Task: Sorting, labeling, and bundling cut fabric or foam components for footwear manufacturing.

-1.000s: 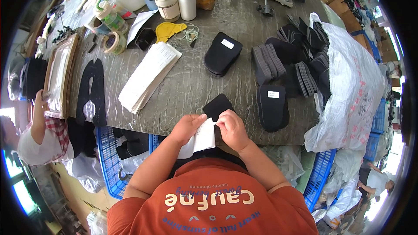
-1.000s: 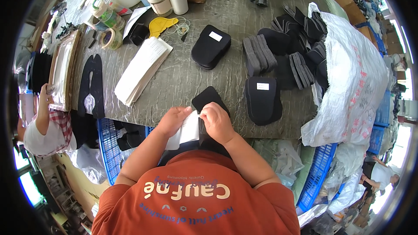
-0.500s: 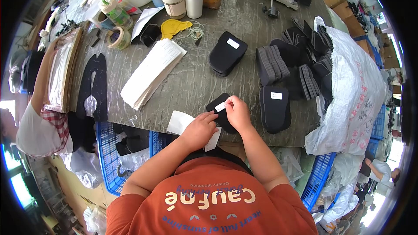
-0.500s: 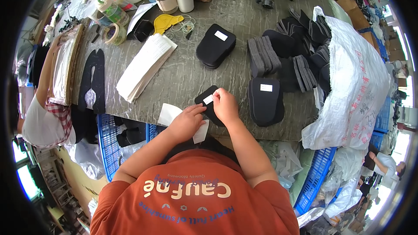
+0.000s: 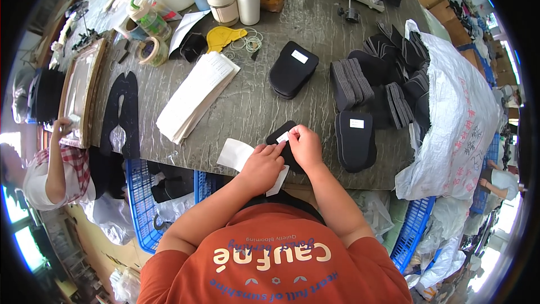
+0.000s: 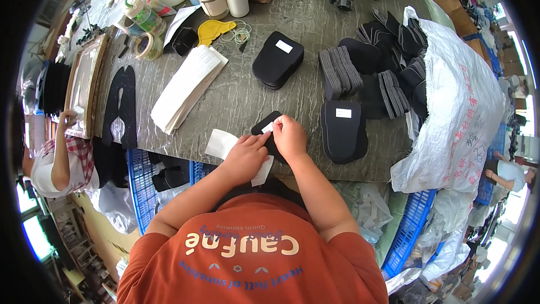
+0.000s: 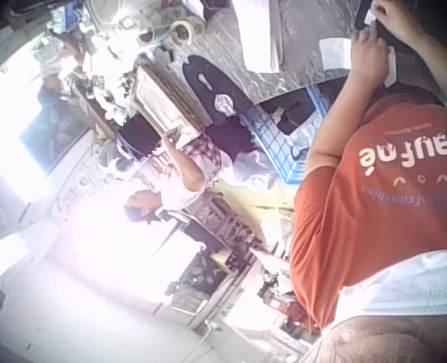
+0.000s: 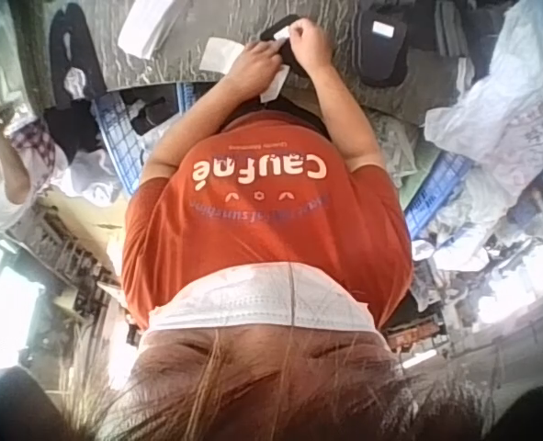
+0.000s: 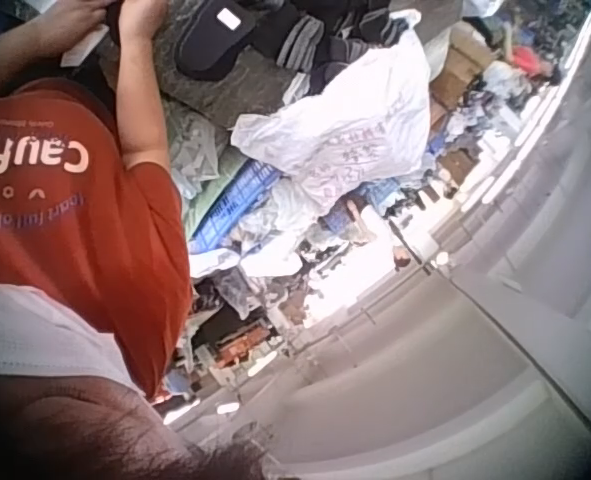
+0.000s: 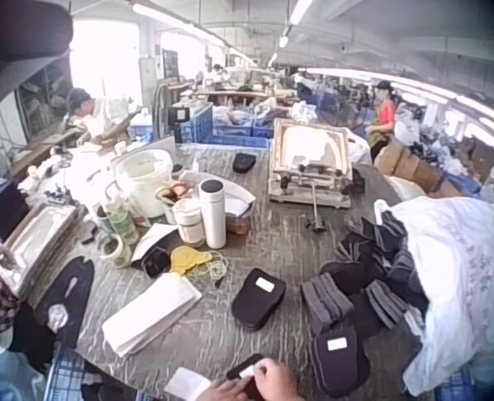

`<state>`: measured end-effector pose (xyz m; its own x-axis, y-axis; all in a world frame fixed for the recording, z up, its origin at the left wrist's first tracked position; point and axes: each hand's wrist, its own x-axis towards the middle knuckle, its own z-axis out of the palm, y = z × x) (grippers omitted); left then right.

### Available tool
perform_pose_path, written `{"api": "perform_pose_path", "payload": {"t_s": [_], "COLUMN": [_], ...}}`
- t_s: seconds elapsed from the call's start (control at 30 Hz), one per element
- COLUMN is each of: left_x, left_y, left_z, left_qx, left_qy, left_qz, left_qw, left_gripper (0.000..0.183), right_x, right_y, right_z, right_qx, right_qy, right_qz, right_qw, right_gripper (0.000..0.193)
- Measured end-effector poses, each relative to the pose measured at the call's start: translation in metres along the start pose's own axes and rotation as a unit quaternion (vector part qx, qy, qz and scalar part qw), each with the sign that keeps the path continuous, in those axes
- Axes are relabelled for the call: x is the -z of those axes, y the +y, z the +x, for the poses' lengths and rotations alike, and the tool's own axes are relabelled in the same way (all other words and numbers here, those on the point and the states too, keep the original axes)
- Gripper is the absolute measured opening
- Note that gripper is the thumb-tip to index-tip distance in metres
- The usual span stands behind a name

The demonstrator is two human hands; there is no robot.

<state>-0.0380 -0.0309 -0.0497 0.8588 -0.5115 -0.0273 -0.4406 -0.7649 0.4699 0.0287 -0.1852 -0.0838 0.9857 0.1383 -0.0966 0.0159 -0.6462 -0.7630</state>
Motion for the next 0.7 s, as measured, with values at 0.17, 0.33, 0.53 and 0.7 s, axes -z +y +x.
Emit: {"api": "perform_pose_path", "payload": {"t_s": [0.17, 0.33, 0.53, 0.7], "left_x": [0.003, 0.006, 0.009, 0.007], "left_y": [0.003, 0.002, 0.001, -0.005], "left_z": [0.012, 0.021, 0.019, -0.012], "left_qx": [0.007, 0.009, 0.022, 0.003], "left_qy": [-0.021, -0.053, -0.055, -0.023], "left_qz": [0.03, 0.064, 0.015, -0.039], "left_qw": [0.999, 0.996, 0.998, 0.999], "left_gripper": [0.02, 0.021, 0.022, 0.019], "right_x": [-0.001, -0.004, 0.002, 0.008], "right_y": [0.002, 0.004, 0.009, -0.002], "right_z": [0.002, 0.006, 0.007, -0.004], "right_qx": [-0.03, 0.023, 0.071, 0.08], "right_qy": [-0.002, 0.103, 0.067, 0.094], "right_qz": [0.009, -0.04, -0.075, -0.059], "right_qw": [1.0, 0.994, 0.992, 0.991], "right_gripper": [0.011, 0.015, 0.017, 0.014]}}
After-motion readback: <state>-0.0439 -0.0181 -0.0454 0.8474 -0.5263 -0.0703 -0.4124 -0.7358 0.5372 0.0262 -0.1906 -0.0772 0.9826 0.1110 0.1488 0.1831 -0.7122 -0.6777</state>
